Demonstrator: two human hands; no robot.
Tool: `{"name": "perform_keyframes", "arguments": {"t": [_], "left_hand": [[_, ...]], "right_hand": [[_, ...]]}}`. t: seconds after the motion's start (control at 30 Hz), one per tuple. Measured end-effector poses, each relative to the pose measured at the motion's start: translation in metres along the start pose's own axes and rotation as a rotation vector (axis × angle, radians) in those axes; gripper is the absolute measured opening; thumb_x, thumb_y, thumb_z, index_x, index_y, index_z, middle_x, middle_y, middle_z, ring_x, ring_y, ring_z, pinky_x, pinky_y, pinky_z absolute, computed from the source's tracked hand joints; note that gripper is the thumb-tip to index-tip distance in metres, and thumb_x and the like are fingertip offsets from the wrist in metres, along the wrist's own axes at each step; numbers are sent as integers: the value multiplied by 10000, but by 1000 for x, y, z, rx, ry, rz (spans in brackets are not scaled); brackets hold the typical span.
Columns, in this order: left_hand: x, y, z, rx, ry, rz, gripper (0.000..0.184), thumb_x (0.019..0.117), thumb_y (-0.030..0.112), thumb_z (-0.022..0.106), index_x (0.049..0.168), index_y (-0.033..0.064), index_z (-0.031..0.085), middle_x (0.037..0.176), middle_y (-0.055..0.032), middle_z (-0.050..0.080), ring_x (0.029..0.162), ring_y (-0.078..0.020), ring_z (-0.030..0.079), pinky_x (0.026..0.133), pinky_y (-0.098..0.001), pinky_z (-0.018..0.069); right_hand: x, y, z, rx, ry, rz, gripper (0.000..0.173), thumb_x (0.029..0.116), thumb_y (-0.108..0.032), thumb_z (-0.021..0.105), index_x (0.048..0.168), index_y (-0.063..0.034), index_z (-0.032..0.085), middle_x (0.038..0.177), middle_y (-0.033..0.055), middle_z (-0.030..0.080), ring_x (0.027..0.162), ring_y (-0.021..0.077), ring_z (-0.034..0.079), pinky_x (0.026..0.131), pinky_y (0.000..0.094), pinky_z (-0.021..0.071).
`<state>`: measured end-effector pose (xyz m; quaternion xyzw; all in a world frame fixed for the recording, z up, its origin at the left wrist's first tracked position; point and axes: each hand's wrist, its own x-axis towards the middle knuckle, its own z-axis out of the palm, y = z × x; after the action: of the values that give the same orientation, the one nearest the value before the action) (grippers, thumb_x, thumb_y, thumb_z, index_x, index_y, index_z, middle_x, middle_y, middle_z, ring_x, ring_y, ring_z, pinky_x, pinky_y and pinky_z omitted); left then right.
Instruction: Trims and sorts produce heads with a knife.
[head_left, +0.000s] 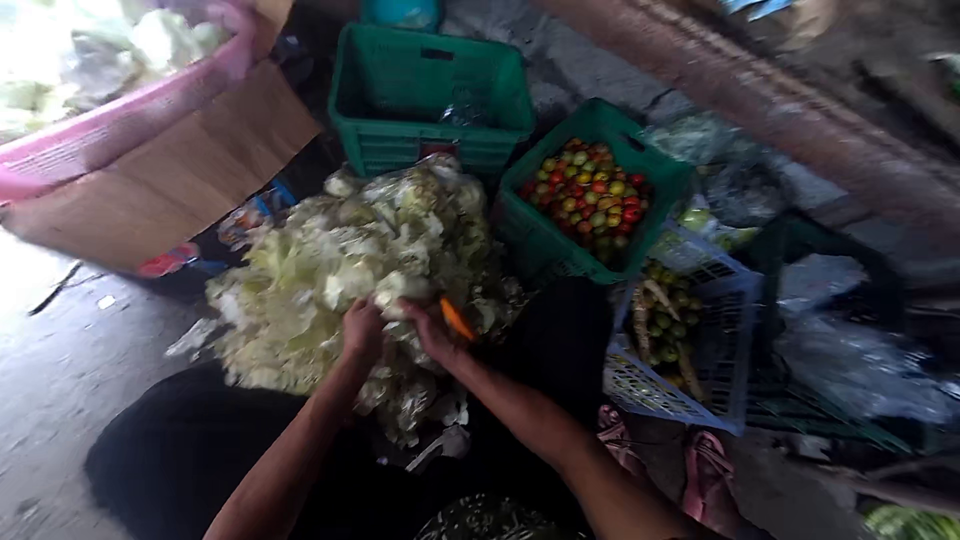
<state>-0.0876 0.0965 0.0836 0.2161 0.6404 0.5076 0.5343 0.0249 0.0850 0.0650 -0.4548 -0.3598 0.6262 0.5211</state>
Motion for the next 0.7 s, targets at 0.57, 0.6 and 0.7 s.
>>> {"name": "perform_keyframes", "arguments": {"t": [0.57, 0.6, 0.7], "left_hand": [[15, 34, -12, 722, -45, 546, 540, 1102, 383, 383, 1393, -62, 479, 1208, -316, 622, 1152, -435, 613, 995, -629, 448], [17, 38, -14, 760, -80, 510, 604, 1092, 448, 374, 1439, -39, 456, 1257, -317, 609, 1200, -446, 594, 1025, -637, 430], [25, 44, -25, 936, -194, 499, 608, 1084, 463, 391, 1363, -51, 558, 1150, -338, 643, 1066, -504, 629, 928, -703, 457]], "right_hand": [[43, -68, -17, -440, -404, -124, 1085, 714, -60, 908, 1578, -3, 255, 1498, 327, 427, 1331, 391, 522, 1101, 506, 465], [42, -69, -17, -416, -409, -127, 1060, 725, -36, 894, 1578, -1, 265, 1527, 310, 406, 1363, 381, 495, 1124, 498, 445], [36, -75, -19, -371, -430, -185, 925, 751, 21, 836, 1530, 74, 340, 1503, 314, 439, 1362, 358, 500, 1135, 463, 436]]}}
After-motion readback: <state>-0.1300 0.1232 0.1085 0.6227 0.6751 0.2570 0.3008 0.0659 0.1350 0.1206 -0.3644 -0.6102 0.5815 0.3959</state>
